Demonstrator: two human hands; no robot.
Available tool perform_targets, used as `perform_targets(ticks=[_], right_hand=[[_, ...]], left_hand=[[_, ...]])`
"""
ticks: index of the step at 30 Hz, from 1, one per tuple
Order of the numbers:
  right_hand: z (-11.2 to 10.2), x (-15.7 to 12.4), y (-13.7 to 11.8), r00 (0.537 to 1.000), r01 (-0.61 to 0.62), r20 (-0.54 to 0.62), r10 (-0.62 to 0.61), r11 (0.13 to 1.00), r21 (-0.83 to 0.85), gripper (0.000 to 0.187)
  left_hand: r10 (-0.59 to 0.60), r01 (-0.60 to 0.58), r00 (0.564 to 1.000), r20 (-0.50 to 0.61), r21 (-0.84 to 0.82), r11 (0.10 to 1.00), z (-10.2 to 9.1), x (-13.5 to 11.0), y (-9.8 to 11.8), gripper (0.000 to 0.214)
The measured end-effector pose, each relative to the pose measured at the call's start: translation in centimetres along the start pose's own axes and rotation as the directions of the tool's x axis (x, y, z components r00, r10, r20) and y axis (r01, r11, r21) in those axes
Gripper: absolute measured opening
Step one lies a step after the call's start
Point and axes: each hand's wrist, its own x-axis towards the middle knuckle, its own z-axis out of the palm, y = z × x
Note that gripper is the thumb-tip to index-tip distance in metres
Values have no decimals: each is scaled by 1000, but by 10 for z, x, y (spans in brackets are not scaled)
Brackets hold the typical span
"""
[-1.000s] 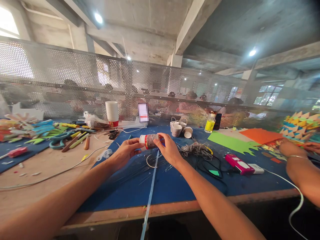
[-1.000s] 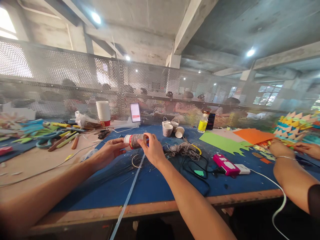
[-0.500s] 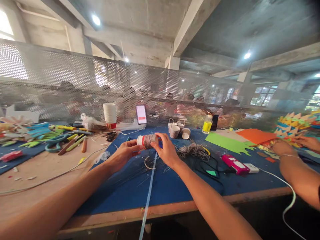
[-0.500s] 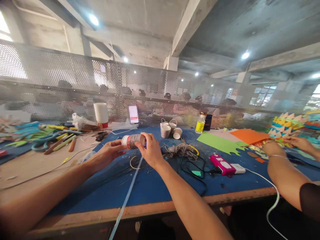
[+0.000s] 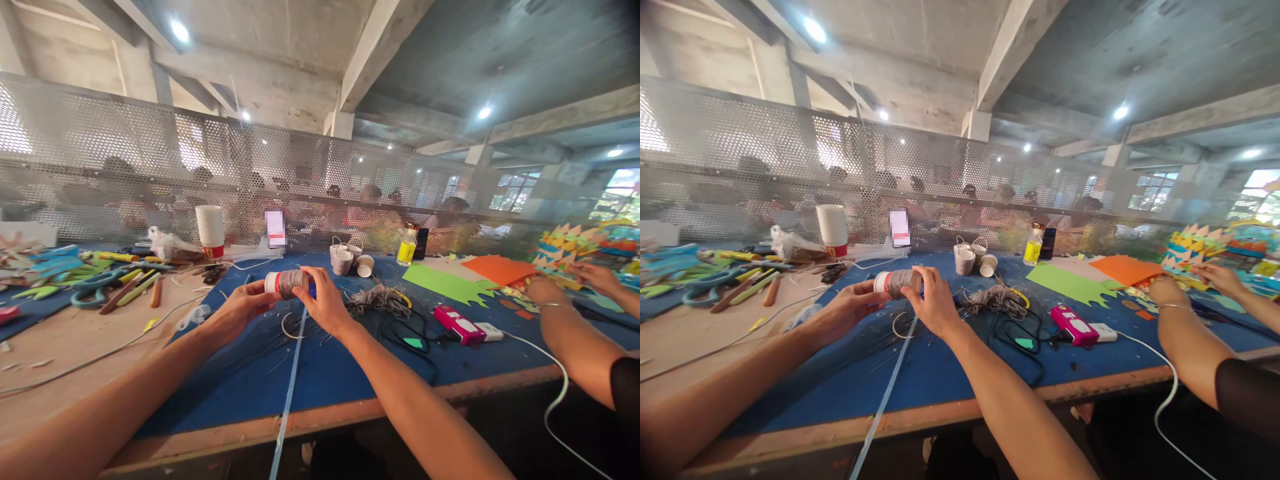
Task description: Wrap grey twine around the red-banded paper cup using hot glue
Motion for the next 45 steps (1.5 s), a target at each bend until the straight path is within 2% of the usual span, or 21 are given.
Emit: perform_targets(ticks=[23,34,45], right_hand=[[5,-3,0,999,47,-13,-46,999,28,45],[4,-2,1,1000,6,18,-5,1000,-17,45],[6,-4,5,997,-31,68,33,999,-37,43]], left_hand=[[39,-39,999,6,21,999,2,-2,-1,28],[39,-38,999,-5,97,995,3,-1,0,33],[12,-11,1000,-9,42,999,2,1,-1,29]])
